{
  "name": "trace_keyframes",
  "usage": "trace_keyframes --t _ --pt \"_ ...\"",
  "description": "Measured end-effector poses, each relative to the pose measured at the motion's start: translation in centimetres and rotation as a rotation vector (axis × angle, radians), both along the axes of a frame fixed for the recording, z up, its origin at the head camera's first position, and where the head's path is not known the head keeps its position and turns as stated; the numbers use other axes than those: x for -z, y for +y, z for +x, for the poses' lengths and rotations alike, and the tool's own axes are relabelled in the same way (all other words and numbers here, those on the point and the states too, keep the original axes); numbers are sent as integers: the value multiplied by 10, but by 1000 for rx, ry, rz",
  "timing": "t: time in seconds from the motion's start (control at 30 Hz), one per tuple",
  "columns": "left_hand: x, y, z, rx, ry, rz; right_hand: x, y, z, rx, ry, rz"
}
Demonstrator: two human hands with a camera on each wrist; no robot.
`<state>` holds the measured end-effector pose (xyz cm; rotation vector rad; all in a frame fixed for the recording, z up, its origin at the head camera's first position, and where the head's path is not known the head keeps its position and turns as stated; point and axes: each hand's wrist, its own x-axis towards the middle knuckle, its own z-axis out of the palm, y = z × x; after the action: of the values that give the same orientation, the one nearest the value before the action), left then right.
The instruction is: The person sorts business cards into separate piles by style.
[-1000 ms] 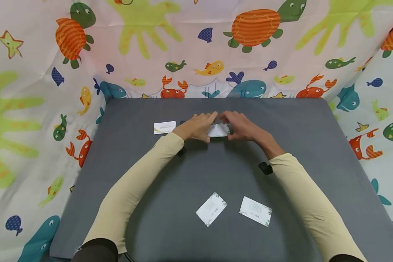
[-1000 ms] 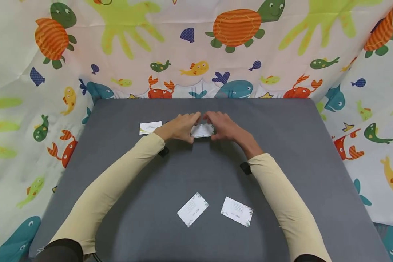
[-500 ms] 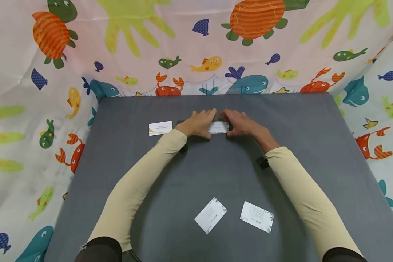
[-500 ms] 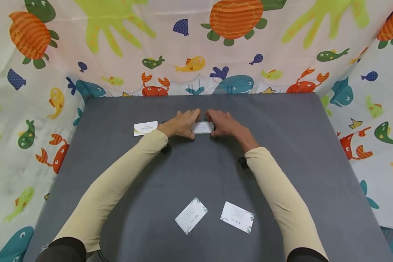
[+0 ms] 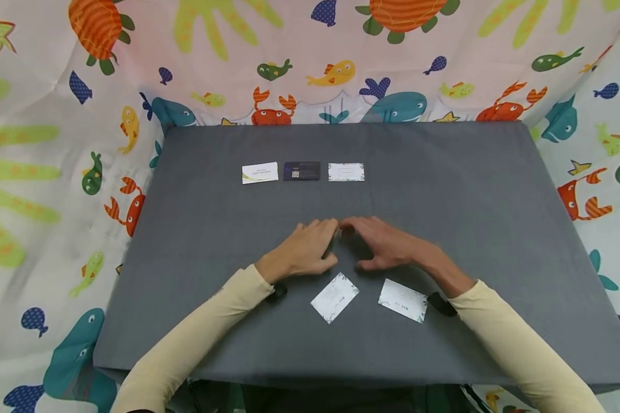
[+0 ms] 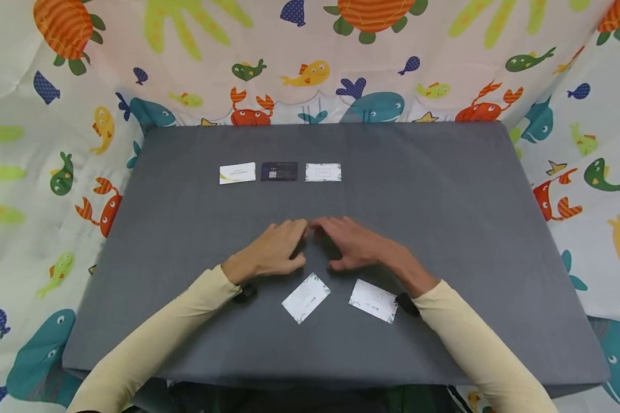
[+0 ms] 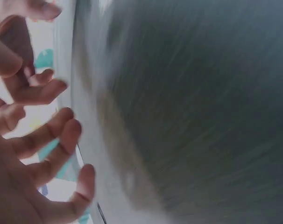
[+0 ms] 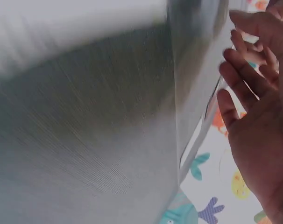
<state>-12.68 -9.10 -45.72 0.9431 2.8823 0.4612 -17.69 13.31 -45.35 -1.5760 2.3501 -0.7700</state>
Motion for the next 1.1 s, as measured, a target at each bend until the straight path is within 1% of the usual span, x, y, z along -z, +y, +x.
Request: trace_keyframes --t 0.1,0.17,0.23,0.33,0.4,0.43,0.53,0.6,0.67,0.77,0.83,0.87,0.93,1.0,1.1 --pt "2 -3 35 -16 -33 -53 4 2 31 -40 -63 25" --pt "2 -4 53 -31 -43 -118 8 2 43 -50 -80 47" --pt "2 -2 65 -44 -50 -172 11 0 51 -54 -99 65" --pt "-1 4 78 -46 -46 -220 9 -5 55 -65 -97 90" --pt "0 8 83 -37 -26 -237 8 -7 56 -64 -80 109" --pt "1 10 86 -31 -20 -243 8 -8 57 -66 -57 123" --pt "5 14 90 -22 10 -242 12 -8 59 -52 0 136" --pt "7 14 91 -13 11 -233 16 -8 61 -43 40 119" --pt "7 13 87 5 8 -220 18 -8 60 -34 70 88" --pt "3 7 79 42 21 -209 18 -8 56 -16 111 37" --pt "-2 3 69 71 44 -191 14 -7 50 2 128 4" --pt "-6 2 62 85 64 -175 10 -7 45 10 141 -13" --pt "-15 -1 44 110 109 -142 1 -6 31 29 180 -51" --pt "-25 -3 20 124 143 -120 -11 -5 12 50 235 -87" --pt "-41 -3 -27 140 182 -100 -29 -2 -25 96 319 -114"
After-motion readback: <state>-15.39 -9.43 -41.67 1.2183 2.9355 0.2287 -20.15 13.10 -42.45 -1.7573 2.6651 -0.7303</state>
